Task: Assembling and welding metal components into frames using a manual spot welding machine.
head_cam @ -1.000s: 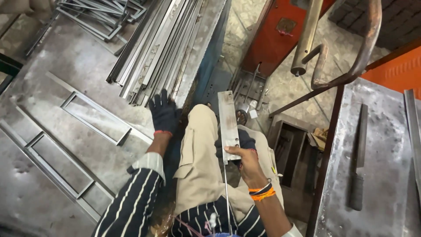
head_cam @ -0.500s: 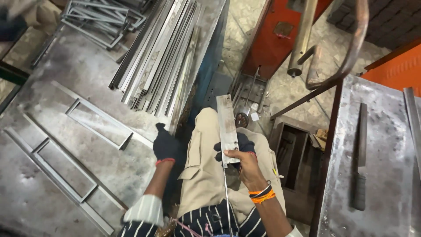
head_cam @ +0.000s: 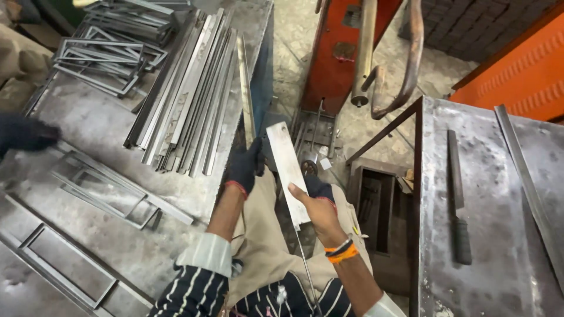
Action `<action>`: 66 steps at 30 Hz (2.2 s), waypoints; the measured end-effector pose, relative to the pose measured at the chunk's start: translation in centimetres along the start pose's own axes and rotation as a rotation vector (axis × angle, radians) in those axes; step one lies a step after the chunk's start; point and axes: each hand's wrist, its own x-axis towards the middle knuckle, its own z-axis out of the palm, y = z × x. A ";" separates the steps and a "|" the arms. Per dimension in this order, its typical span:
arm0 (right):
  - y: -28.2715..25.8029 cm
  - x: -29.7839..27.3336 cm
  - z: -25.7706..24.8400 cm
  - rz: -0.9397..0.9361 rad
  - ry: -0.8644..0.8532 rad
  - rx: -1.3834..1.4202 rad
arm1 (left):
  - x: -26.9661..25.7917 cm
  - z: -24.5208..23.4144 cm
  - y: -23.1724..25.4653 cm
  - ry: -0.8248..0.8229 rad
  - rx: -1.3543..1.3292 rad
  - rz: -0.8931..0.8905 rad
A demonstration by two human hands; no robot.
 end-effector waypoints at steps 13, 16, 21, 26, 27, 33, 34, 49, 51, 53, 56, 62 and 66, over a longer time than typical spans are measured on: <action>2.3 4.3 1.7 -0.696 0.186 -0.879 | -9.0 6.7 -2.1 0.208 0.496 0.601; 1.7 5.6 1.1 -0.883 0.222 -0.515 | -11.8 6.9 -2.8 0.145 0.513 0.774; -2.5 9.0 -0.6 -0.507 -0.136 -0.628 | -16.5 6.4 -3.8 -0.001 0.747 0.728; -6.4 6.9 0.2 -0.433 0.097 -0.448 | -19.7 7.0 -2.8 -0.041 0.873 0.727; -5.5 7.9 -0.9 -0.265 0.051 -0.460 | -20.1 6.9 -2.9 -0.070 0.862 0.693; -1.8 6.4 -3.4 -0.205 -0.063 -0.370 | -13.2 3.7 -2.2 -0.036 0.915 0.743; -1.1 5.8 -3.4 -0.201 -0.061 -0.368 | -11.9 4.7 0.2 -0.038 0.917 0.738; -1.8 0.2 1.6 -0.631 -0.032 -0.568 | -7.9 10.3 9.2 0.110 0.299 0.579; 0.2 1.6 0.8 -0.561 -0.163 -0.527 | -8.1 10.0 10.1 0.076 0.223 0.646; -3.1 -0.1 2.3 -0.541 -0.138 -0.492 | -7.5 8.9 10.5 0.080 0.166 0.606; -4.8 -1.3 2.6 -0.429 -0.243 -0.344 | -5.5 6.0 10.6 0.108 0.056 0.480; -3.7 -2.5 3.6 0.132 -0.569 -0.018 | -3.2 0.9 9.5 0.244 -0.131 0.312; -3.0 -2.7 5.3 0.272 -0.694 0.149 | -4.0 -1.4 9.8 0.291 -0.200 0.220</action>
